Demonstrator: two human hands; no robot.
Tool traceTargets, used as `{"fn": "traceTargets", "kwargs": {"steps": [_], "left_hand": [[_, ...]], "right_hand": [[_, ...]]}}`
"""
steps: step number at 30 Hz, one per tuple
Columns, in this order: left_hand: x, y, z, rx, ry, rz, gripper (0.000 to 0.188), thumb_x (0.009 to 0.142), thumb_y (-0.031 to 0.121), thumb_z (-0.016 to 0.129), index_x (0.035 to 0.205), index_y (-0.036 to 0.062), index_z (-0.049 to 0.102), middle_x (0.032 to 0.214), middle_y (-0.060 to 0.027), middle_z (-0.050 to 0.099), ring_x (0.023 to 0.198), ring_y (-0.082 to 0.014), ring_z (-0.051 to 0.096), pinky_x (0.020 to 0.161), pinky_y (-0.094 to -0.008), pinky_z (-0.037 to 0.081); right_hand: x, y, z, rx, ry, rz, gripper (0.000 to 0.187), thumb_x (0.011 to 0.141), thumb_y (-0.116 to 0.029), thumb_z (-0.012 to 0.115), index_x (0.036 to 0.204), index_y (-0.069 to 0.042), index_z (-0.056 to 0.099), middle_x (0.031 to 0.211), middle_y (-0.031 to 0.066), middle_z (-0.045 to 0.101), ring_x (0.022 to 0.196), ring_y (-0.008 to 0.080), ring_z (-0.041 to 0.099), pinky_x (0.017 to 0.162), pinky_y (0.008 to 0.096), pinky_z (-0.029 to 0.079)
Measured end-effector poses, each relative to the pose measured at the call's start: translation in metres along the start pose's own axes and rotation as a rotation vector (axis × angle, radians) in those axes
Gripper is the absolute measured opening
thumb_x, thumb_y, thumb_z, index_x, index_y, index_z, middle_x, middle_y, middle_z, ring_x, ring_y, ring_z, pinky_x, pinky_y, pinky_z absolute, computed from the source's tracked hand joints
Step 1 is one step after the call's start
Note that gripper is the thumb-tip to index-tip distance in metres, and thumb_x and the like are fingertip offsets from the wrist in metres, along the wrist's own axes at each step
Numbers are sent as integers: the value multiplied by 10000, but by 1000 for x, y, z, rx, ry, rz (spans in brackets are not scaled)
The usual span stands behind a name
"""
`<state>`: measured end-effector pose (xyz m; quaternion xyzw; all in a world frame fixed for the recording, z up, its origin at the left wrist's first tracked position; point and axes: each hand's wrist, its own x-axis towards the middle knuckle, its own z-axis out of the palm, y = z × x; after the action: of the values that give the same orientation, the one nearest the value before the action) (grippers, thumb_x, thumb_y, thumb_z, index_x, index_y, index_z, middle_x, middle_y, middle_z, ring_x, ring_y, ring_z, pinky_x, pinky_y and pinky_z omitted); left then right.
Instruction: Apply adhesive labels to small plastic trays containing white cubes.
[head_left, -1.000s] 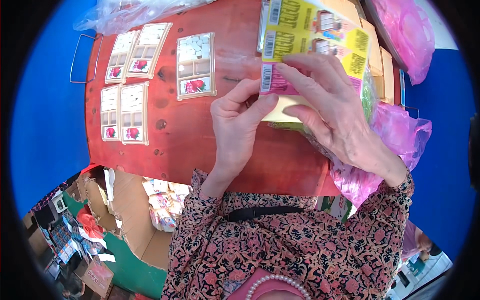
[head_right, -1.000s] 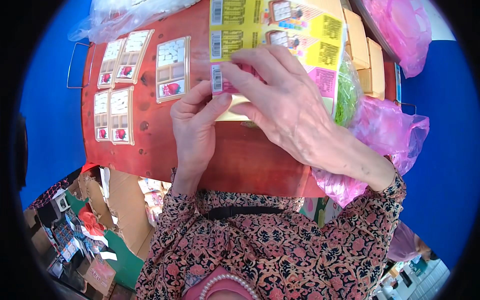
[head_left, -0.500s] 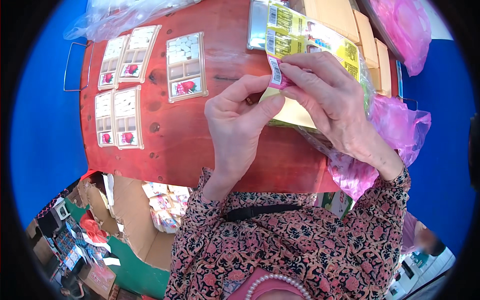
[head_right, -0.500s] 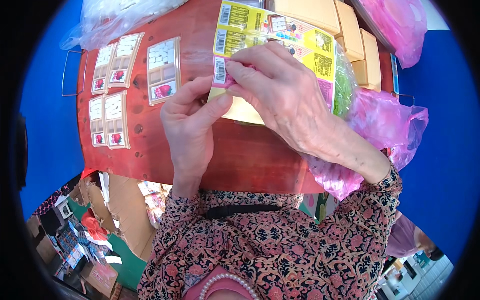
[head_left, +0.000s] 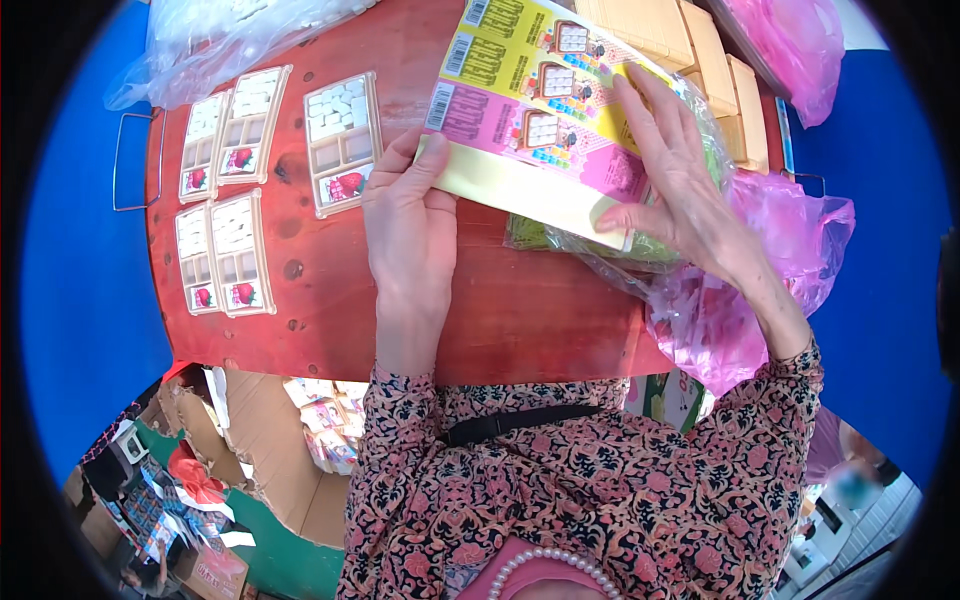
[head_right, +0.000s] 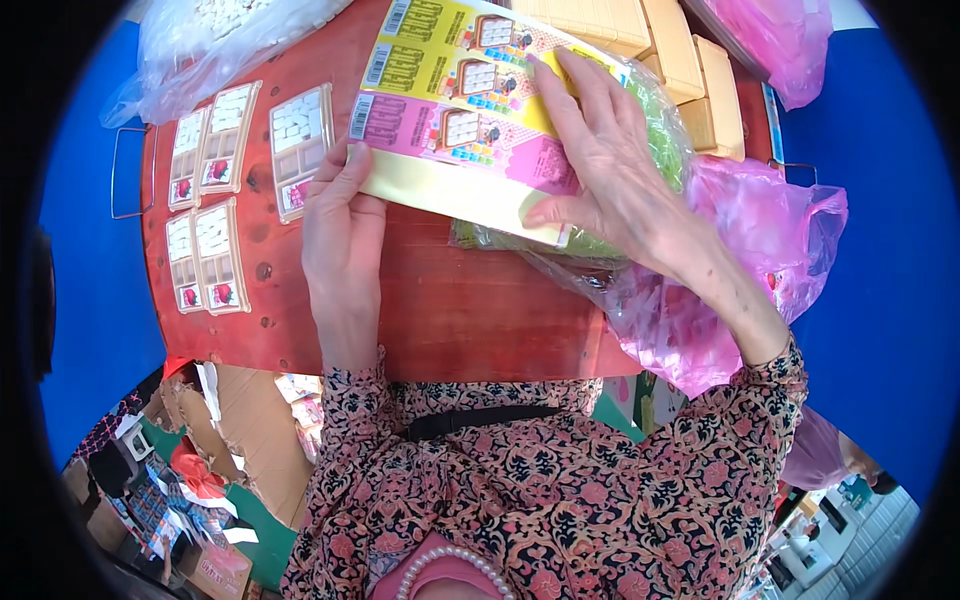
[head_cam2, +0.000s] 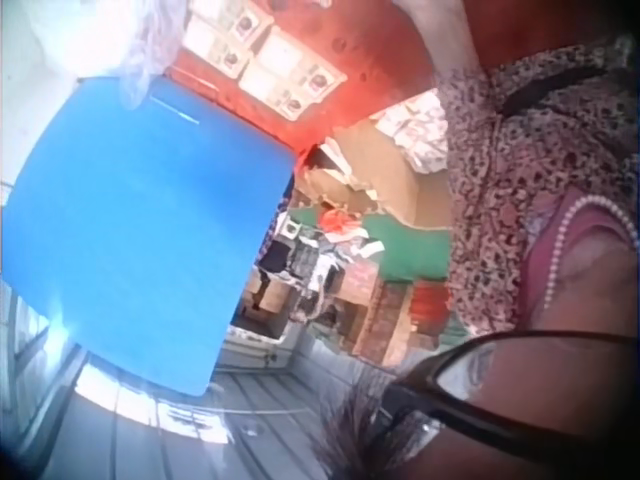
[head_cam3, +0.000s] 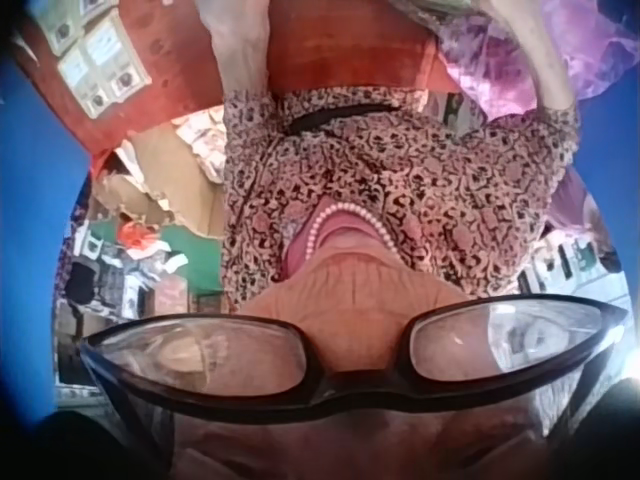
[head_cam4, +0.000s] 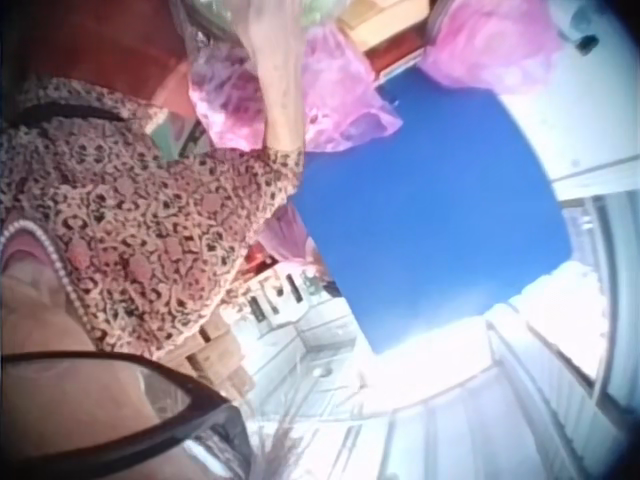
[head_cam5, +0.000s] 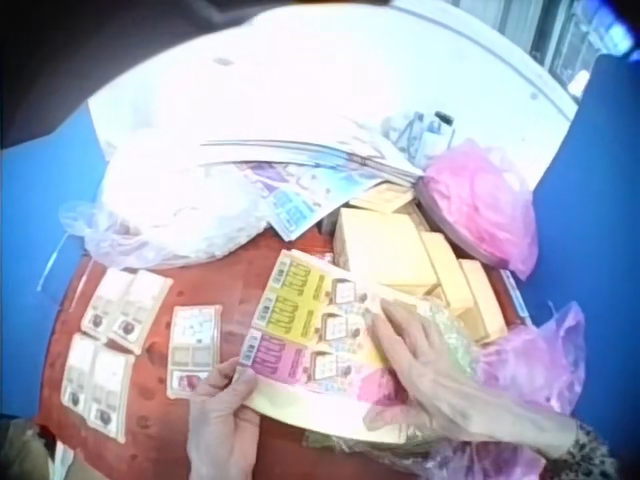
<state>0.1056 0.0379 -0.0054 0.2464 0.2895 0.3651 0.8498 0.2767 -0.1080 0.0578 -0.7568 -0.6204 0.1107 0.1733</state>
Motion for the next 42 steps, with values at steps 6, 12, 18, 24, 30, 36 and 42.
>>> {"fn": "traceTargets", "kwargs": {"steps": [6,12,18,24,30,36,42], "left_hand": [[-4,2,5,-101,120,-10,175,872,41,539,1040,-4,522,1040,-83,581,988,-153,554,934,-295,431],[-6,7,6,-174,77,56,201,887,82,530,1075,20,498,1095,-82,557,1035,-150,532,959,-307,411],[-14,10,12,-139,24,-28,223,904,120,508,1112,42,487,1112,-59,551,1038,-140,529,954,-301,409],[-6,15,-6,-103,94,172,200,888,98,537,1076,40,501,1072,-56,565,991,-134,545,900,-302,441],[-6,19,-5,-84,77,285,154,884,94,543,1029,50,518,1060,-59,570,982,-141,544,901,-306,438],[-3,19,-9,-158,43,108,203,898,116,520,1086,41,513,1092,-63,567,1023,-144,539,926,-315,424],[-2,0,-15,-265,48,-32,200,848,25,572,1043,13,527,999,-54,596,924,-125,572,856,-257,465]], "right_hand": [[-13,-11,-5,11,205,197,932,660,-322,716,1379,-13,211,1434,159,181,1267,298,275,1039,418,277],[-17,-10,-17,1211,-168,582,193,800,-128,663,923,21,660,821,62,672,702,117,600,693,245,496],[-17,-32,-13,1236,42,288,224,814,-65,632,1023,17,633,902,76,663,754,99,610,647,224,512],[-3,-26,-18,1190,-183,546,202,803,-125,654,954,7,637,825,111,661,654,137,625,537,242,513],[-2,-21,-7,1240,-288,667,179,820,-139,639,907,17,644,732,108,658,574,150,631,505,240,518],[-9,-25,4,1165,-89,331,148,814,-101,637,898,19,653,726,102,658,609,135,635,536,239,528],[-15,-16,-16,602,-446,430,123,796,-110,658,815,12,660,643,32,622,506,70,514,452,230,377]]}}
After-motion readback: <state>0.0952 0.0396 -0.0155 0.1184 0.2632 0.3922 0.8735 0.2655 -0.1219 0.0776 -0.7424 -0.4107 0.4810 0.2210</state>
